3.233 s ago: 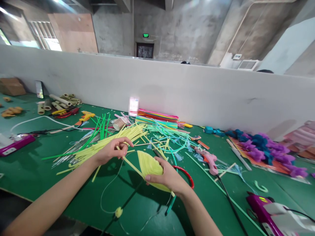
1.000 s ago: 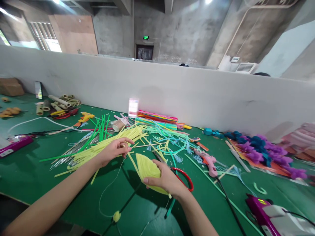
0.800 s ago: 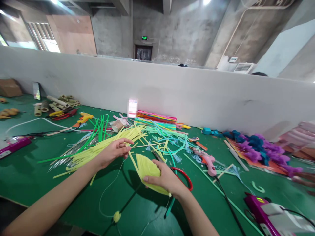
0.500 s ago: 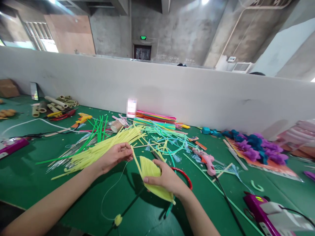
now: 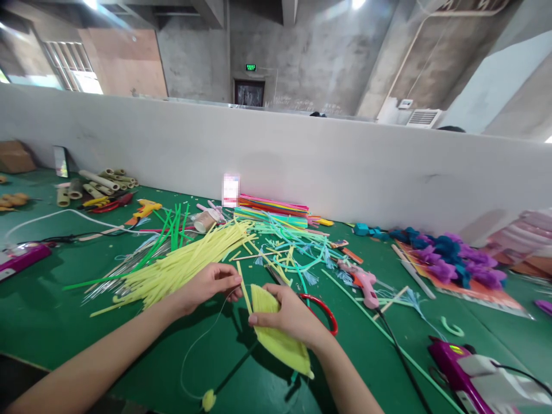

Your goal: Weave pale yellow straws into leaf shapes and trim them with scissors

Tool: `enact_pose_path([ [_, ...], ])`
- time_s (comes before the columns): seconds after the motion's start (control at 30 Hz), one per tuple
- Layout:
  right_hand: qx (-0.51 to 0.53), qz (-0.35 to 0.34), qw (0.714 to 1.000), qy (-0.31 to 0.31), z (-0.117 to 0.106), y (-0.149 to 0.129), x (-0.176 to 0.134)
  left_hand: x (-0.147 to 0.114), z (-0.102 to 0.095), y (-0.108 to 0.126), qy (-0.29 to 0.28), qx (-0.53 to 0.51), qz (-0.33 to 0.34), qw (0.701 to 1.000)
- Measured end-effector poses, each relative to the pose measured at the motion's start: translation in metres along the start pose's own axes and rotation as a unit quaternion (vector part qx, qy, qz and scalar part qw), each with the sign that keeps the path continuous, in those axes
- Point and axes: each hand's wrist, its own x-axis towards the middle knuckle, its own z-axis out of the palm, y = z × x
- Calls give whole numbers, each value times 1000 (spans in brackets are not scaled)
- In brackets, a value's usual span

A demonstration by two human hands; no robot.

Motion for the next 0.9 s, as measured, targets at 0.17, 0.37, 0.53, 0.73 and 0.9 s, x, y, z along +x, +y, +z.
enact_pose_path([
  [0.17,1,2,1000,-15,1,2,2,2,6,1,29,32,31,999],
  [0.37,54,-2,998,-31,4,1,2,6,7,-2,64,96,82,990],
  [0.53,73,8,997,-39,5,0,1,6,9,0,70,118,105,985],
  [0.73,77,4,996,-39,6,1,3,5,12,3,81,139,106,981],
  [0.9,79,14,996,-38,6,3,2,5,12,5,56,113,82,989],
])
